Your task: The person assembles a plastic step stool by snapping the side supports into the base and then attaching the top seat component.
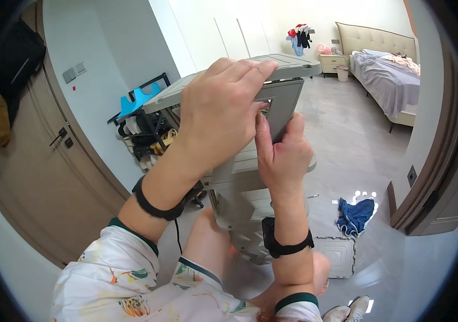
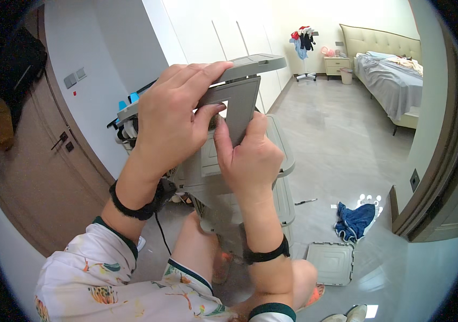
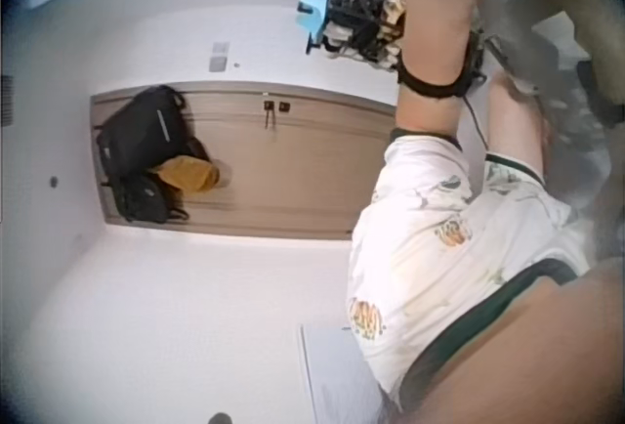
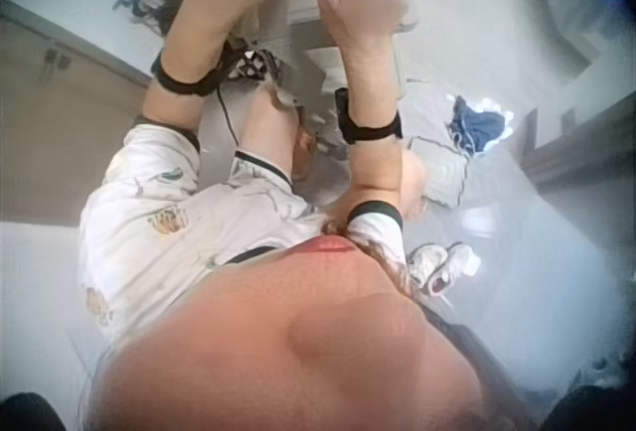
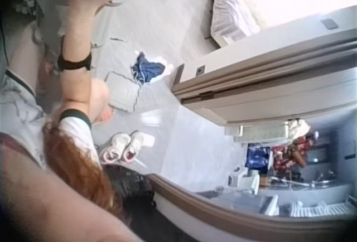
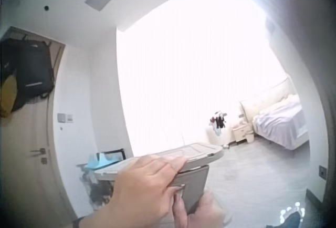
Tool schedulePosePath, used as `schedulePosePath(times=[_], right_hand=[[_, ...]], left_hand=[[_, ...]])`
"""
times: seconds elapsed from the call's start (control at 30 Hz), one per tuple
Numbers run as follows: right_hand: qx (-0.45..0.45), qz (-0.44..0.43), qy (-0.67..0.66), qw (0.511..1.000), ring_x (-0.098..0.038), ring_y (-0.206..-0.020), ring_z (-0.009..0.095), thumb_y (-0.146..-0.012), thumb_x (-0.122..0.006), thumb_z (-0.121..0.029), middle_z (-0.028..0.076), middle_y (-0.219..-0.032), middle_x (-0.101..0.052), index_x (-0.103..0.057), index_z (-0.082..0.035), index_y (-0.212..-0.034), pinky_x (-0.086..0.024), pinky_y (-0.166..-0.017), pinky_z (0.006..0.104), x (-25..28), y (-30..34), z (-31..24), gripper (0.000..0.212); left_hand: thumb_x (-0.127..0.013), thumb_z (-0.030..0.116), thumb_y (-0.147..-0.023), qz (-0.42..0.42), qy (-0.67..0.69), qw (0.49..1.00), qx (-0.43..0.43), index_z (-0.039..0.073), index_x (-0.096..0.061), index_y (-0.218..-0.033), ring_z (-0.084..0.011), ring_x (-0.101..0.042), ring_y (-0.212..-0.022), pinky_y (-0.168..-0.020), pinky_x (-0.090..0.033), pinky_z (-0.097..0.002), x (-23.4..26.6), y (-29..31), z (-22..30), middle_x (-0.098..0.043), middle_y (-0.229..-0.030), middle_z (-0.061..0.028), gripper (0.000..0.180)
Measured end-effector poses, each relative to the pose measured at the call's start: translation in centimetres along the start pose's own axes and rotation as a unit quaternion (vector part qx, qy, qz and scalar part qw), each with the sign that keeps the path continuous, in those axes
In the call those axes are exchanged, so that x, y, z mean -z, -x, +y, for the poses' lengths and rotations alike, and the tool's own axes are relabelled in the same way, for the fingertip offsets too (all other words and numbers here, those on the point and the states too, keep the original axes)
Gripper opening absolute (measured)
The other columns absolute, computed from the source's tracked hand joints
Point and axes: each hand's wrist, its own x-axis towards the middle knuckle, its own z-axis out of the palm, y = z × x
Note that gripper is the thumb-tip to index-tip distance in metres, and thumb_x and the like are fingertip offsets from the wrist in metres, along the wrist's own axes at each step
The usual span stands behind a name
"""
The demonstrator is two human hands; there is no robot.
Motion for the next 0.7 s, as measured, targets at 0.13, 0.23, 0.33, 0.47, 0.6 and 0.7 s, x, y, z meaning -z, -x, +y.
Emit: schedulePosePath(times=[0.13, 0.23, 0.33, 0.47, 0.6, 0.7], right_hand=[[-0.007, 0.0, 0.002, 1.0, -0.063, -0.052, 0.03, -0.085, -0.068, -0.029, 0.011, -0.062, -0.063, -0.052, -0.003, -0.1, -0.048, -0.048, 0.0381, 0.0, 0.0, -0.1, 0.034], [-0.001, 0.003, 0.013, 1.0, -0.062, -0.051, 0.031, -0.084, -0.068, -0.031, 0.011, -0.06, -0.062, -0.051, -0.003, -0.097, -0.047, -0.046, 0.0389, -0.2, 0.1, -0.5, 0.035], [-0.007, -0.018, 0.021, 1.0, -0.061, -0.05, 0.031, -0.085, -0.067, -0.031, 0.011, -0.058, -0.061, -0.05, -0.003, -0.093, -0.047, -0.046, 0.0399, -0.3, 0.2, -1.0, 0.034], [0.007, -0.047, 0.051, 0.998, -0.061, -0.051, 0.032, -0.081, -0.069, -0.027, 0.011, -0.062, -0.061, -0.049, -0.003, -0.091, -0.046, -0.046, 0.0407, -1.0, 1.1, -1.5, 0.033], [0.053, -0.075, 0.009, 0.996, -0.062, -0.055, 0.032, -0.075, -0.071, -0.022, 0.012, -0.067, -0.062, -0.05, -0.003, -0.091, -0.047, -0.047, 0.0401, -1.1, 2.6, -3.5, 0.033], [0.074, -0.081, 0.03, 0.994, -0.061, -0.055, 0.031, -0.075, -0.071, -0.021, 0.011, -0.065, -0.06, -0.053, -0.003, -0.091, -0.047, -0.048, 0.0384, -1.0, 2.9, -3.2, 0.031]], left_hand=[[-0.069, 0.002, -0.067, -0.013, -0.003, 1.0, -0.005, 0.01, -0.064, -0.116, -0.024, -0.061, -0.086, -0.072, -0.05, -0.0332, 0.1, 0.1, 0.2, -0.068, -0.098, -0.0049, 0.05], [-0.068, 0.0, -0.066, -0.008, -0.004, 1.0, -0.017, 0.01, -0.064, -0.116, -0.0242, -0.061, -0.084, -0.071, -0.05, -0.0333, 0.6, 0.2, -0.1, -0.067, -0.097, -0.0047, 0.051], [-0.069, 0.002, -0.065, -0.029, -0.014, 0.999, -0.012, 0.01, -0.063, -0.117, -0.0258, -0.061, -0.083, -0.071, -0.051, -0.0341, 1.3, 0.1, -0.5, -0.067, -0.099, -0.0054, 0.053], [-0.071, 0.01, -0.066, -0.061, 0.06, 0.996, -0.006, 0.007, -0.062, -0.116, -0.0288, -0.061, -0.087, -0.073, -0.051, -0.035, 2.5, 0.2, -0.6, -0.066, -0.101, -0.0093, 0.051], [-0.075, 0.016, -0.069, 0.033, 0.038, 0.999, 0.007, 0.005, -0.063, -0.113, -0.031, -0.061, -0.091, -0.078, -0.049, -0.0366, 1.4, 0.0, 1.0, -0.066, -0.1, -0.0115, 0.046], [-0.076, 0.016, -0.069, 0.046, 0.028, 0.998, 0.042, 0.006, -0.064, -0.111, -0.0306, -0.06, -0.091, -0.079, -0.048, -0.0366, 0.6, 0.3, 1.7, -0.066, -0.099, -0.0106, 0.045]])
